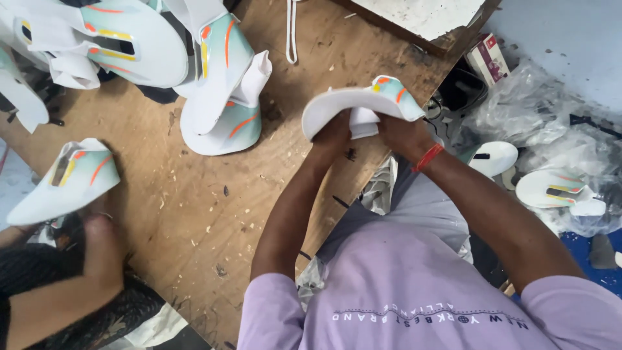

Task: The person is folding and preparing various shoe upper components at a workbench in a manufacturing facility.

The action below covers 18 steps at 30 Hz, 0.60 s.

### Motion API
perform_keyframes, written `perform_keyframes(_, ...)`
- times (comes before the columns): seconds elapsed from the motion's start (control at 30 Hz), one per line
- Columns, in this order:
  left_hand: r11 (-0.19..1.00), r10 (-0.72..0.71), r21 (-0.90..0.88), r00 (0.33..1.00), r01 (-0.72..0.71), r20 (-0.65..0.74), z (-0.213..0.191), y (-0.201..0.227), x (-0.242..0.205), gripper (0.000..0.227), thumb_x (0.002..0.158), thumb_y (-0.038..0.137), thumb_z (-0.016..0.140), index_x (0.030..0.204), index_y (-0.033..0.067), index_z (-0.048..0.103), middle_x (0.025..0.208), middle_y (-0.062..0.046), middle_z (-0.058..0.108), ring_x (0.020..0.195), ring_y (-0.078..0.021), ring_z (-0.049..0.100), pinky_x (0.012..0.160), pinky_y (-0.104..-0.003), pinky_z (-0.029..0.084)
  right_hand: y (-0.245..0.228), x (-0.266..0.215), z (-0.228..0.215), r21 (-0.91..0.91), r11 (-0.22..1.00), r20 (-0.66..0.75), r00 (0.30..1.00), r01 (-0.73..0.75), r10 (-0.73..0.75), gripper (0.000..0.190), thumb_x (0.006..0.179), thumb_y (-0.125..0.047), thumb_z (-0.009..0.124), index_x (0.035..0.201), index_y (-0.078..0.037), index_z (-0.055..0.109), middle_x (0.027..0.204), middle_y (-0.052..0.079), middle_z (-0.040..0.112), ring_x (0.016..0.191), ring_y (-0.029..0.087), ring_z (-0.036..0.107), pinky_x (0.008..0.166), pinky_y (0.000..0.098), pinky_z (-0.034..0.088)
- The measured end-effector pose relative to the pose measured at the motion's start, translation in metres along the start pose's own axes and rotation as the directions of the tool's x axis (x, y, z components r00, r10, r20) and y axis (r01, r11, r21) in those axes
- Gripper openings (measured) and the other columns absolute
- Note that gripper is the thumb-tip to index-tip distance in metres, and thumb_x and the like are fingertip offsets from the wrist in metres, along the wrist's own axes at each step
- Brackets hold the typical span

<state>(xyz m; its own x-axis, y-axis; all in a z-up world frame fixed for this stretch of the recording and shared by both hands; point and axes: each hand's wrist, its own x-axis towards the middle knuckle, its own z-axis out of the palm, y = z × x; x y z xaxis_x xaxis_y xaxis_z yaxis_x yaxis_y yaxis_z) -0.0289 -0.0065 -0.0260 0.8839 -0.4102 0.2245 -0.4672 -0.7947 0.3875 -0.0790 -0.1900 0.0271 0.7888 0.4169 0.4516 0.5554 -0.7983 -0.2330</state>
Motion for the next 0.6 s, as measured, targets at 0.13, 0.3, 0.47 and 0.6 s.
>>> perform_keyframes(0.13,0.999,0.035,0.009,0.999,-0.035,-0.028,-0.015,0.008,-0.018,0.039,0.09,0.022,0.063,0.126,0.0046,0.063,0.122,-0.022,0.067,0.115,-0.0428,0.062,0.102,-0.052,0.046,0.008,-0.012,0.015,0.099,0.993,0.113,0.992,-0.07,0.059,0.041,0.092,-0.015,0.06,0.133,-0.011,0.066,0.124,0.017,0.069,0.114,0.039,0.067,0.098,0.0484,0.053)
perform_keyframes(0.3,0.992,-0.08,-0.098,0.996,0.076,-0.036,-0.03,0.021,-0.014,0.023,0.1,0.021,0.06,0.117,0.0094,0.07,0.108,-0.016,0.072,0.104,-0.0376,0.068,0.09,-0.05,0.052,0.009,-0.018,0.011,0.087,0.99,0.158,0.983,-0.111,0.096,0.054,0.091,-0.014,0.063,0.145,-0.008,0.059,0.121,0.023,0.068,0.112,0.043,0.064,0.093,0.0528,0.051)
perform_keyframes(0.47,0.89,-0.186,-0.427,0.982,0.158,-0.026,-0.064,0.048,0.003,0.018,0.103,0.023,0.057,0.111,0.0114,0.069,0.101,-0.012,0.072,0.098,-0.0326,0.07,0.084,-0.045,0.055,0.012,-0.021,0.004,0.098,0.987,0.091,0.989,-0.126,0.118,0.06,0.088,-0.013,0.063,0.148,-0.01,0.055,0.124,0.023,0.068,0.112,0.043,0.064,0.095,0.0532,0.051)
perform_keyframes(0.6,0.967,0.009,-0.247,0.977,-0.063,-0.213,-0.063,0.053,0.023,0.015,0.102,0.019,0.053,0.111,0.0116,0.063,0.11,-0.011,0.066,0.104,-0.0335,0.065,0.086,-0.043,0.053,0.016,-0.021,0.001,0.153,0.968,0.08,0.979,-0.2,0.189,0.06,0.089,-0.01,0.062,0.149,-0.015,0.058,0.123,0.021,0.069,0.115,0.041,0.065,0.101,0.0537,0.051)
